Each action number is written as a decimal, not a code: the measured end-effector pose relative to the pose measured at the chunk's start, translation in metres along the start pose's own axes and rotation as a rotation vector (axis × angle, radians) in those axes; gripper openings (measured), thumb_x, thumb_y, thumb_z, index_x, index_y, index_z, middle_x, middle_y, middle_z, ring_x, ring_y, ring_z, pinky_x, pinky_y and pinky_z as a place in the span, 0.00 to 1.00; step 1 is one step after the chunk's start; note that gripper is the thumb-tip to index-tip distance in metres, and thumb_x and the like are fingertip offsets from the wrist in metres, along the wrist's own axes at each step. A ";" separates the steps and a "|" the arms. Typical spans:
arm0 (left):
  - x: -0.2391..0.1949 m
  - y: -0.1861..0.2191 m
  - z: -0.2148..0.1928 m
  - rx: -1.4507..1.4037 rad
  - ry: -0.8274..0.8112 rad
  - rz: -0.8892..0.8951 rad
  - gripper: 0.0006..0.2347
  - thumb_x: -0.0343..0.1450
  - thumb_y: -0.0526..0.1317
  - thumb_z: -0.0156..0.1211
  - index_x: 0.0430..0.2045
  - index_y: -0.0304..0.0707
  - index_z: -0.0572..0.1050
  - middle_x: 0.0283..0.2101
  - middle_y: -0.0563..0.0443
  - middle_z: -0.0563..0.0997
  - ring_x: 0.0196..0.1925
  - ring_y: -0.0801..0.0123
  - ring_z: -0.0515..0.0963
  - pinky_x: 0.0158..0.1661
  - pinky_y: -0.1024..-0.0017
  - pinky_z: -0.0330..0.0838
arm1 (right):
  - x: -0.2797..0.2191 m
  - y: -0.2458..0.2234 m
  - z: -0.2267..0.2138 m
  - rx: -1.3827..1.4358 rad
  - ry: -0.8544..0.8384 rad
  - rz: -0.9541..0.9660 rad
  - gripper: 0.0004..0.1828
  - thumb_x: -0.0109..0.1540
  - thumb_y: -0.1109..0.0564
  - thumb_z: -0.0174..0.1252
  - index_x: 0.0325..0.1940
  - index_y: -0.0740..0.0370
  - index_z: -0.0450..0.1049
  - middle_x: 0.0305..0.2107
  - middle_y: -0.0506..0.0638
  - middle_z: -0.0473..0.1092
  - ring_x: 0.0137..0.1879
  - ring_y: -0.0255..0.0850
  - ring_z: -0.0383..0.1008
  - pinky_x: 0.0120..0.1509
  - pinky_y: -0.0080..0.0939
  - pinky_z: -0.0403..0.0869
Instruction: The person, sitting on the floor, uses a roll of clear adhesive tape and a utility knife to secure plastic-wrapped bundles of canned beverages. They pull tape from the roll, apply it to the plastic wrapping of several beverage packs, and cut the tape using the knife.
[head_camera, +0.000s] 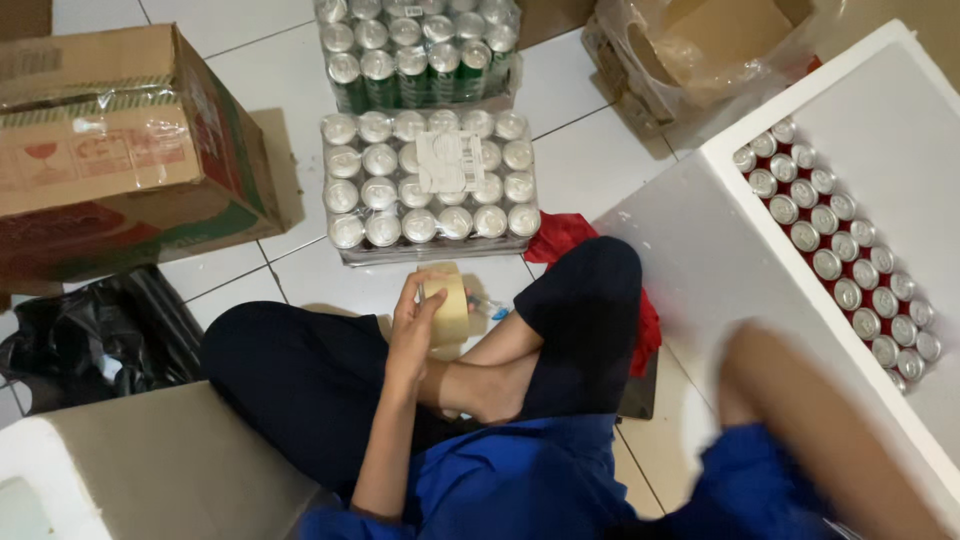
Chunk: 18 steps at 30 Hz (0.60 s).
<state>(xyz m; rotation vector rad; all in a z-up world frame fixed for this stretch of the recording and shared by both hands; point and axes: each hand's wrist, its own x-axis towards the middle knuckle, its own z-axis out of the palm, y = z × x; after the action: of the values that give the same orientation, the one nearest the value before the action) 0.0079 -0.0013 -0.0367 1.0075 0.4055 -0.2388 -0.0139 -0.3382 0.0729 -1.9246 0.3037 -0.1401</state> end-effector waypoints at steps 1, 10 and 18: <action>-0.002 0.008 0.006 -0.004 0.012 0.021 0.13 0.81 0.35 0.57 0.61 0.53 0.74 0.49 0.32 0.89 0.47 0.56 0.90 0.46 0.60 0.88 | 0.002 -0.008 0.011 0.034 -0.032 -0.040 0.21 0.72 0.56 0.57 0.66 0.71 0.75 0.54 0.61 0.76 0.65 0.51 0.77 0.77 0.53 0.69; -0.002 0.025 0.008 0.028 0.109 0.088 0.14 0.79 0.35 0.63 0.59 0.53 0.78 0.44 0.41 0.88 0.43 0.66 0.86 0.45 0.67 0.87 | -0.012 0.020 0.170 0.384 -0.407 -0.286 0.29 0.64 0.56 0.71 0.67 0.70 0.74 0.53 0.58 0.77 0.64 0.48 0.78 0.75 0.50 0.73; 0.013 -0.008 -0.005 0.091 0.114 0.061 0.11 0.79 0.37 0.67 0.55 0.46 0.80 0.44 0.38 0.89 0.39 0.62 0.90 0.34 0.68 0.88 | -0.030 0.112 0.233 0.264 -0.506 -0.254 0.28 0.58 0.57 0.84 0.57 0.67 0.79 0.49 0.54 0.81 0.60 0.40 0.78 0.71 0.49 0.74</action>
<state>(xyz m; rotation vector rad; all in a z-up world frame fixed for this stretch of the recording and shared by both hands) 0.0156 -0.0010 -0.0513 1.1250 0.4696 -0.1462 -0.0026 -0.1584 -0.1157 -1.6614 -0.2853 0.1356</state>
